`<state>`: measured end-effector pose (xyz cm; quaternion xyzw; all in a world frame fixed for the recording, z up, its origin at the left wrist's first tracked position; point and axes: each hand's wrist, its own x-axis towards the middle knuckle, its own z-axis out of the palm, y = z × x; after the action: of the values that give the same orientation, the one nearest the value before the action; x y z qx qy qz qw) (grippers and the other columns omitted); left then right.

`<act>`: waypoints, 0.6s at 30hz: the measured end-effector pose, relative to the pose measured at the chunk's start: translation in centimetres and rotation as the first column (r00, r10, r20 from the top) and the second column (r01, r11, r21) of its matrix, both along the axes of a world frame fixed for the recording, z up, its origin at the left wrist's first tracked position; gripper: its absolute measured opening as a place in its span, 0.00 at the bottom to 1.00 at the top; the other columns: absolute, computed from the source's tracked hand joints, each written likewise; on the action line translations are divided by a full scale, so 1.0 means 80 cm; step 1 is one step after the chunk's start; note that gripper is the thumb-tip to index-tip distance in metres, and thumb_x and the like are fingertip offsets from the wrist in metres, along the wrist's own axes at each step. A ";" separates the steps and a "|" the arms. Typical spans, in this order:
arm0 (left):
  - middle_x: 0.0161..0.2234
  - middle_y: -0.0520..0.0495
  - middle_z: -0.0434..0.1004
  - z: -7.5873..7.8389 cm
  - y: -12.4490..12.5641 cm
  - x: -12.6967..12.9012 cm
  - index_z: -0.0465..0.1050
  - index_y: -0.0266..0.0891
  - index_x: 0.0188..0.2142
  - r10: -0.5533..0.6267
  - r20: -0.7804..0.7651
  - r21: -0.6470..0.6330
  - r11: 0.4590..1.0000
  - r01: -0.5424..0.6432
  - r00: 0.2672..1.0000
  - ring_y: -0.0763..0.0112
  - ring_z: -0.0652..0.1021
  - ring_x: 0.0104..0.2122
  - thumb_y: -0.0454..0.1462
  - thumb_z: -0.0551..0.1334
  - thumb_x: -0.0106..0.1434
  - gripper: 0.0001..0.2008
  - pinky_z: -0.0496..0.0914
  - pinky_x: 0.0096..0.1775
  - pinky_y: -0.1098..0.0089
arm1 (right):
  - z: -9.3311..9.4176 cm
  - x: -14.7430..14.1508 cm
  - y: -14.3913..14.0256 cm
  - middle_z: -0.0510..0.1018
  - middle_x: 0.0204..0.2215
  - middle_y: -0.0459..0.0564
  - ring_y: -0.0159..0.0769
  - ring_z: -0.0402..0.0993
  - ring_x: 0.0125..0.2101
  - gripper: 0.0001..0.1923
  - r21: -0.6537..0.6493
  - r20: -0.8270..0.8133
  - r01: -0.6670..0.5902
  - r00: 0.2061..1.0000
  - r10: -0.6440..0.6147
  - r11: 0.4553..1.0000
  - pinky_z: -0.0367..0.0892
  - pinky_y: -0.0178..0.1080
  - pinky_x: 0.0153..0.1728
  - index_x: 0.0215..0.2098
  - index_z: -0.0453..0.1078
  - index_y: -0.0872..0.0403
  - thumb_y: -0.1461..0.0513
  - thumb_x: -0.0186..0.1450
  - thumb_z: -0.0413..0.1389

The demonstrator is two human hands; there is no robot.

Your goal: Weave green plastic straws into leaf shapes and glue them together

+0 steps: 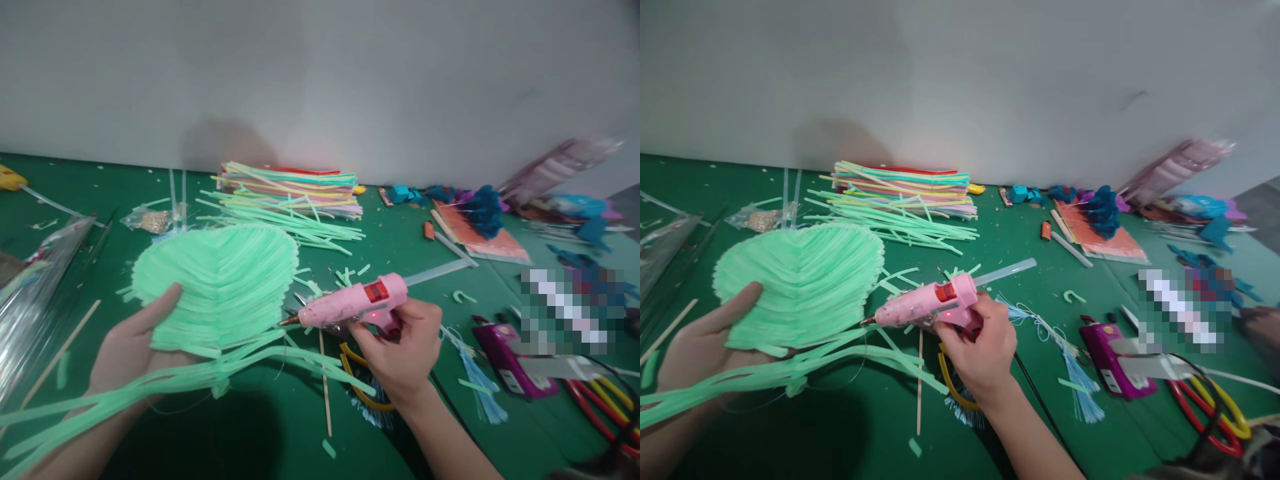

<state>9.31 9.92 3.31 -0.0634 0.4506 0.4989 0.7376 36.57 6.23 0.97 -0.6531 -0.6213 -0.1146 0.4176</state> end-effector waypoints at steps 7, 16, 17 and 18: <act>0.51 0.38 0.77 -0.001 -0.002 -0.002 0.53 0.37 0.67 -0.017 0.014 0.076 0.997 0.016 1.000 0.47 0.71 0.54 0.41 0.54 0.67 0.31 0.62 0.56 0.45 | -0.005 0.002 0.001 0.65 0.21 0.43 0.32 0.62 0.20 0.15 0.073 0.028 0.044 0.999 -0.046 0.996 0.57 0.34 0.19 0.24 0.59 0.50 0.55 0.55 0.62; 0.51 0.40 0.77 0.004 -0.001 0.000 0.57 0.41 0.65 0.018 0.000 -0.001 1.000 -0.018 1.000 0.46 0.72 0.53 0.40 0.54 0.67 0.28 0.60 0.56 0.43 | -0.005 0.007 0.002 0.69 0.25 0.43 0.32 0.65 0.21 0.16 0.019 -0.009 0.065 0.998 -0.065 0.998 0.59 0.35 0.22 0.32 0.62 0.51 0.55 0.53 0.63; 0.51 0.40 0.77 0.006 -0.001 0.001 0.57 0.41 0.65 0.014 0.004 -0.006 1.000 -0.014 1.000 0.46 0.72 0.53 0.41 0.54 0.67 0.28 0.60 0.56 0.43 | -0.004 0.014 0.007 0.69 0.26 0.43 0.32 0.65 0.21 0.17 -0.017 -0.030 0.092 0.995 -0.093 0.996 0.59 0.35 0.22 0.34 0.63 0.52 0.54 0.53 0.63; 0.51 0.40 0.78 0.007 -0.001 0.002 0.57 0.41 0.65 0.004 0.011 -0.015 1.000 -0.004 1.000 0.47 0.72 0.53 0.41 0.54 0.67 0.28 0.60 0.56 0.43 | -0.005 0.023 0.013 0.69 0.26 0.43 0.32 0.65 0.22 0.19 -0.058 -0.052 0.127 0.990 -0.130 0.990 0.59 0.35 0.23 0.37 0.63 0.52 0.54 0.52 0.63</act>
<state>9.44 9.85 3.84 -0.0725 0.4501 0.4968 0.7385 38.44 7.24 0.57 -0.7058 -0.5689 -0.1063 0.4086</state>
